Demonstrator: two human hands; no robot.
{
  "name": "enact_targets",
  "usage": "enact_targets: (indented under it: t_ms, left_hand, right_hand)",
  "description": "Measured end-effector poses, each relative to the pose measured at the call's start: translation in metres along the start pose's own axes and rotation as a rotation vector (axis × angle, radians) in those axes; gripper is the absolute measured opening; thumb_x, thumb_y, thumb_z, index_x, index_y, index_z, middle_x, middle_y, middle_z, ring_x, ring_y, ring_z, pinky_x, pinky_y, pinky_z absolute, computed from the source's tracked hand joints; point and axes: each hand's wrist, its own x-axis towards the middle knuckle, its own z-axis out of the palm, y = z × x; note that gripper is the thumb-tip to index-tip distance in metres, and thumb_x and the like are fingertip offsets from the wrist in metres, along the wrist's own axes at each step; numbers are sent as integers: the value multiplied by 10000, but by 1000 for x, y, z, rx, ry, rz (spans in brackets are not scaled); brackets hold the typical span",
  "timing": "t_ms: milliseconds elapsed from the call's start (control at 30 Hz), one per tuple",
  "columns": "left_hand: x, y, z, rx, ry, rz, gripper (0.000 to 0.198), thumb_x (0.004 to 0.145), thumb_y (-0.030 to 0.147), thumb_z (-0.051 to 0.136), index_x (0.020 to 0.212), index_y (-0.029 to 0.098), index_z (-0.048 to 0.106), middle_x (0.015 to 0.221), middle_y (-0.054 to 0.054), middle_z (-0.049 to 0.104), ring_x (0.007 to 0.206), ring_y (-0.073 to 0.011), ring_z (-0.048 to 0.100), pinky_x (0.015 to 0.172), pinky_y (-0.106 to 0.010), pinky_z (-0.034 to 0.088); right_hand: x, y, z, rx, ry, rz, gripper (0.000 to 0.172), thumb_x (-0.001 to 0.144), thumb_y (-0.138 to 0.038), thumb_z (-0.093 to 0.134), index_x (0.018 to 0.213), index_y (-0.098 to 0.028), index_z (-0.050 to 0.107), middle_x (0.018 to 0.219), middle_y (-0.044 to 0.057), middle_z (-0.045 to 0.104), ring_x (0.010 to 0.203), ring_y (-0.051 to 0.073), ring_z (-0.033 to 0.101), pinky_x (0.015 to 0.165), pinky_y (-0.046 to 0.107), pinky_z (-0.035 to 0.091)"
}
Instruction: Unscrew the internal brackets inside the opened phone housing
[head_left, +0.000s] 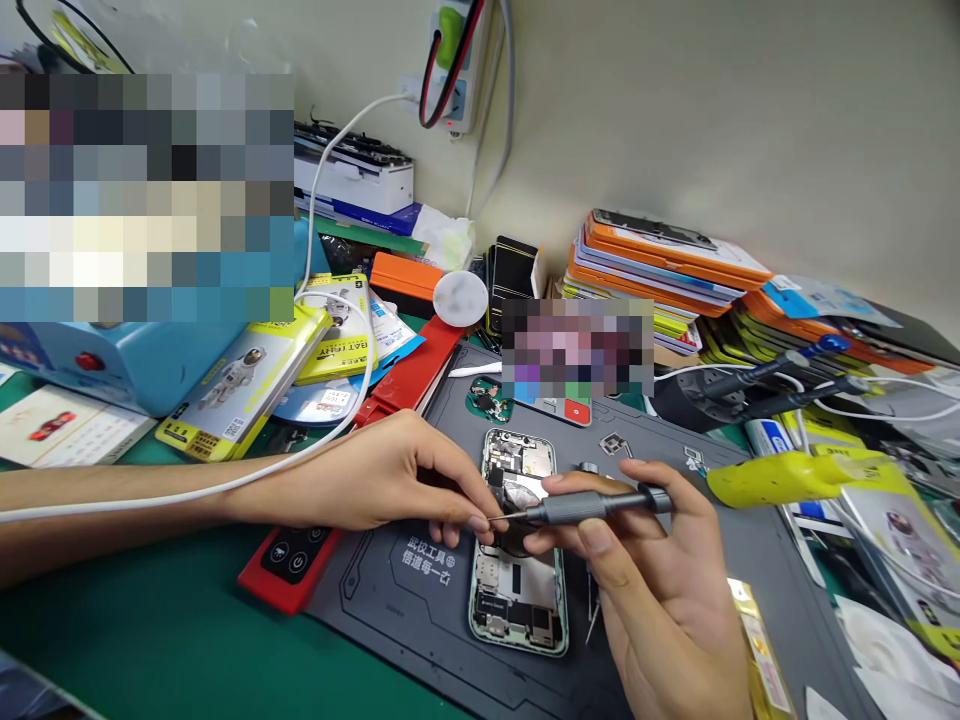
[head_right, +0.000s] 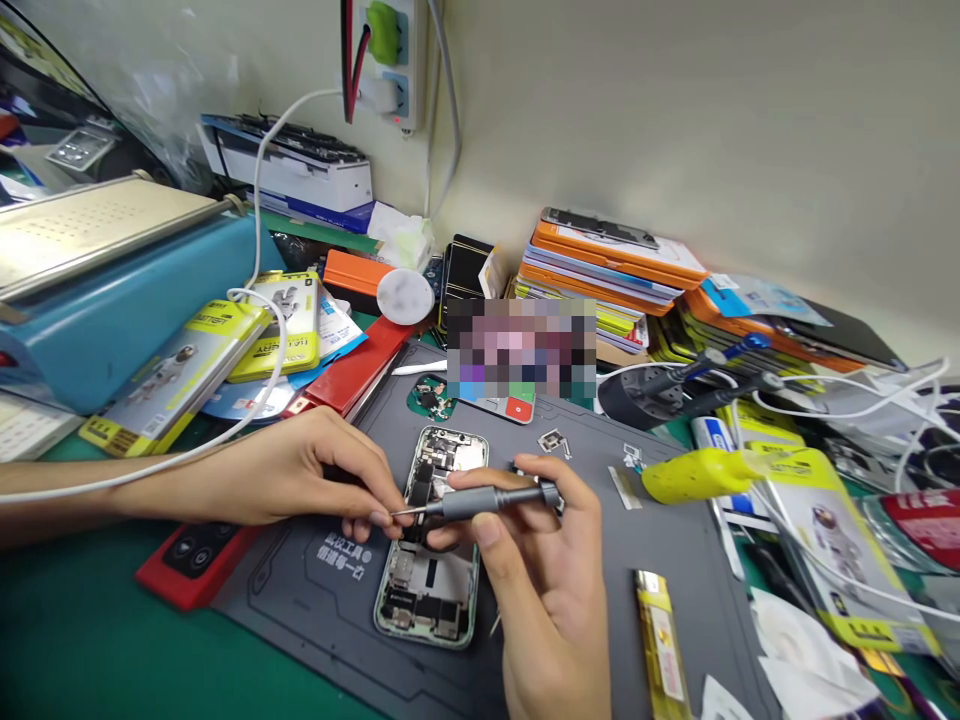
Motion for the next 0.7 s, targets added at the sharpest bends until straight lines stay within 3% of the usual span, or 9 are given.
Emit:
enact_targets:
  t_ms: [433, 700]
  left_hand:
    - [1, 2, 0, -8, -55, 52, 199, 1036, 231, 776, 1145, 122, 901, 1074, -126, 876, 808, -169, 806, 762, -190, 672]
    - [0, 2, -1, -12, -64, 39, 194, 1043, 225, 762, 1143, 132, 898, 1066, -109, 875, 791, -147, 800, 761, -179, 670]
  right_hand:
    - [-1, 1, -3, 36, -18, 34, 407, 1069, -293, 711, 1428, -401, 553, 1213, 76, 839, 820, 201, 861, 805, 340, 733]
    - [5, -4, 5, 64, -32, -43, 343, 1056, -243, 717, 1359, -384, 639, 1136, 47, 866, 772, 176, 864, 763, 255, 718]
